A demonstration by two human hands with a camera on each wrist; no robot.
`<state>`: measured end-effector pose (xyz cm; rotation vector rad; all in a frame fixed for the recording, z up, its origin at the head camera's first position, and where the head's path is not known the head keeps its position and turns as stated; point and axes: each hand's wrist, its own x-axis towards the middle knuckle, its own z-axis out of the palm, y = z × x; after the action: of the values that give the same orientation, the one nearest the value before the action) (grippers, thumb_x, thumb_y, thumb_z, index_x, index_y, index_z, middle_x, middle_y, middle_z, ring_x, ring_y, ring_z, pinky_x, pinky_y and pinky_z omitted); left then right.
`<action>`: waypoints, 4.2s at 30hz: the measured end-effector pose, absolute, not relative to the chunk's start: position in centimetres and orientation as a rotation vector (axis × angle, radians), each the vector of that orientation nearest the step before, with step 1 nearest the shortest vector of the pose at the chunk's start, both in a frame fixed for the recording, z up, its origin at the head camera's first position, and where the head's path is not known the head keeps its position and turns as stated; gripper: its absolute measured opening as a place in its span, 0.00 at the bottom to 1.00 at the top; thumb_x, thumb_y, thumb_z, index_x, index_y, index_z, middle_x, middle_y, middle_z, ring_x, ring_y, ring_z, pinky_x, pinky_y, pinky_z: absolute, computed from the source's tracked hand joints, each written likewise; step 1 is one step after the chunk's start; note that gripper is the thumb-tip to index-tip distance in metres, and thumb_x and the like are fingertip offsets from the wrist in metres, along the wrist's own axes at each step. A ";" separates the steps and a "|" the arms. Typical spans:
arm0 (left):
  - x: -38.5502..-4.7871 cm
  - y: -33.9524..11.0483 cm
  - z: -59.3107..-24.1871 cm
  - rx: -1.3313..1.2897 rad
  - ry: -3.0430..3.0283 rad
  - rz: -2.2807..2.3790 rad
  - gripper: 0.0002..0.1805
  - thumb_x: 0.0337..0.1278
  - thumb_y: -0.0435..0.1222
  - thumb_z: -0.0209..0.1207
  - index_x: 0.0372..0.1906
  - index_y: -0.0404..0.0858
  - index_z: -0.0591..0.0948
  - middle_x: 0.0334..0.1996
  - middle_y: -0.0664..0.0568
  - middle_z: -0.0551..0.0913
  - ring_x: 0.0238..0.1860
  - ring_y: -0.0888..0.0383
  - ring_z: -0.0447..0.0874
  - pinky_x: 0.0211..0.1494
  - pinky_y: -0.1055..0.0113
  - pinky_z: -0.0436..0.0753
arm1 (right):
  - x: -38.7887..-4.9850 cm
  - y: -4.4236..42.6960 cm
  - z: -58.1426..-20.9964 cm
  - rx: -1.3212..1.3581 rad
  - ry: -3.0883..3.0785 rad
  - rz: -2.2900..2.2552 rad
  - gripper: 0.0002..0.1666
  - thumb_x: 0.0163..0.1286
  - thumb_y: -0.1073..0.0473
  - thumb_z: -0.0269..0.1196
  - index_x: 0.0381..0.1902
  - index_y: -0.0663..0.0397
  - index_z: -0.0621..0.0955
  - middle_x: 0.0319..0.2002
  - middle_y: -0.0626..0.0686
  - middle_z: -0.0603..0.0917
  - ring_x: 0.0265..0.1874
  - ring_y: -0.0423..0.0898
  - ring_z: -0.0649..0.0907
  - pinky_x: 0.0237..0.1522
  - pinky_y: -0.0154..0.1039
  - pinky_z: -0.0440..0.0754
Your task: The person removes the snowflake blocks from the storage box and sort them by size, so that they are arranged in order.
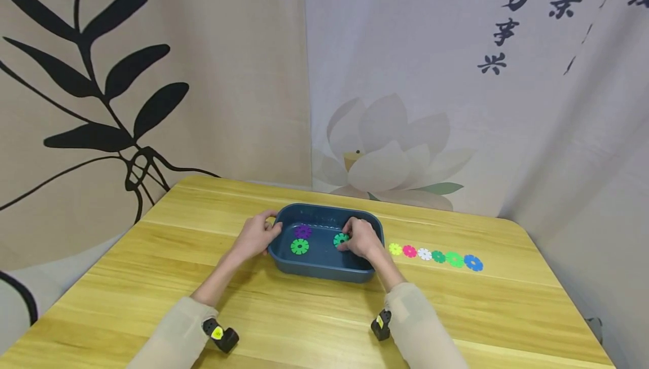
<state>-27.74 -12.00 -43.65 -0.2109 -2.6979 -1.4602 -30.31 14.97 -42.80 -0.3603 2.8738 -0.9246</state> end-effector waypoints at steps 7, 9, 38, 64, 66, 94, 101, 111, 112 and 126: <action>-27.7 -12.0 -43.6 -0.207 -2.701 -1.458 0.21 0.71 0.32 0.55 0.63 0.27 0.74 0.10 0.53 0.70 0.08 0.52 0.75 0.11 0.73 0.66 | -30.1 15.0 -42.6 -0.417 2.835 -1.119 0.11 0.64 0.71 0.70 0.39 0.62 0.78 0.28 0.53 0.81 0.20 0.45 0.82 0.25 0.38 0.83; -27.8 -12.0 -43.6 -0.210 -2.698 -1.460 0.21 0.71 0.32 0.55 0.63 0.27 0.74 0.09 0.53 0.70 0.08 0.52 0.74 0.11 0.73 0.66 | -30.1 15.0 -42.5 -0.435 2.864 -1.133 0.08 0.65 0.71 0.69 0.39 0.62 0.79 0.28 0.52 0.82 0.19 0.44 0.82 0.25 0.37 0.83; -27.8 -12.1 -43.6 -0.212 -2.701 -1.484 0.20 0.71 0.32 0.55 0.63 0.27 0.74 0.10 0.52 0.70 0.09 0.49 0.76 0.12 0.72 0.68 | -29.3 23.1 -40.4 -0.398 2.982 -1.457 0.13 0.73 0.67 0.62 0.51 0.72 0.79 0.37 0.62 0.82 0.27 0.58 0.86 0.29 0.45 0.87; -27.8 -12.1 -43.7 -0.202 -2.703 -1.483 0.21 0.71 0.32 0.55 0.64 0.28 0.74 0.11 0.52 0.71 0.08 0.57 0.72 0.12 0.71 0.70 | -26.5 35.5 -42.1 -0.094 3.009 -1.353 0.24 0.78 0.60 0.57 0.60 0.75 0.69 0.43 0.68 0.81 0.26 0.47 0.86 0.28 0.40 0.86; -27.8 -12.1 -43.7 -0.207 -2.700 -1.486 0.21 0.71 0.32 0.55 0.64 0.27 0.73 0.11 0.52 0.71 0.08 0.57 0.72 0.12 0.71 0.70 | -26.4 36.6 -42.3 -0.056 3.046 -1.313 0.24 0.77 0.60 0.58 0.60 0.75 0.69 0.42 0.69 0.82 0.24 0.48 0.86 0.26 0.40 0.85; -28.1 -12.1 -43.8 -0.209 -2.696 -1.478 0.21 0.71 0.32 0.56 0.64 0.27 0.73 0.11 0.52 0.71 0.07 0.55 0.73 0.11 0.72 0.67 | -25.3 45.7 -44.3 0.431 3.014 -1.136 0.21 0.73 0.64 0.60 0.51 0.78 0.67 0.23 0.53 0.83 0.19 0.44 0.82 0.21 0.36 0.80; -28.0 -12.1 -43.9 -0.206 -2.706 -1.480 0.21 0.71 0.32 0.56 0.64 0.28 0.73 0.11 0.52 0.70 0.08 0.53 0.73 0.12 0.72 0.67 | -25.2 45.9 -44.4 0.391 3.040 -0.955 0.25 0.72 0.56 0.61 0.50 0.77 0.71 0.30 0.65 0.83 0.27 0.52 0.81 0.26 0.39 0.75; -28.1 -12.1 -43.8 -0.210 -2.703 -1.468 0.21 0.71 0.32 0.56 0.64 0.27 0.73 0.11 0.52 0.70 0.07 0.57 0.72 0.12 0.72 0.66 | -25.2 45.5 -44.0 0.276 3.035 -0.836 0.28 0.72 0.51 0.62 0.49 0.76 0.75 0.45 0.77 0.78 0.41 0.66 0.79 0.35 0.45 0.75; -28.1 -12.1 -43.8 -0.212 -2.701 -1.468 0.21 0.71 0.32 0.56 0.64 0.27 0.73 0.11 0.52 0.71 0.07 0.57 0.71 0.12 0.72 0.66 | -25.2 45.5 -43.9 0.271 3.033 -0.832 0.28 0.73 0.50 0.62 0.49 0.77 0.75 0.44 0.77 0.79 0.41 0.66 0.80 0.34 0.45 0.75; -28.1 -12.1 -43.8 -0.213 -2.695 -1.488 0.21 0.71 0.32 0.56 0.63 0.27 0.74 0.11 0.53 0.70 0.06 0.59 0.71 0.11 0.72 0.69 | -25.2 44.1 -43.1 0.204 3.094 -0.866 0.28 0.79 0.51 0.53 0.54 0.78 0.71 0.48 0.79 0.77 0.40 0.67 0.81 0.32 0.49 0.80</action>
<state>-28.07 -12.07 -43.77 -0.2132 -2.6948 -1.4875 -25.19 44.11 -43.06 0.2037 3.0939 -0.8656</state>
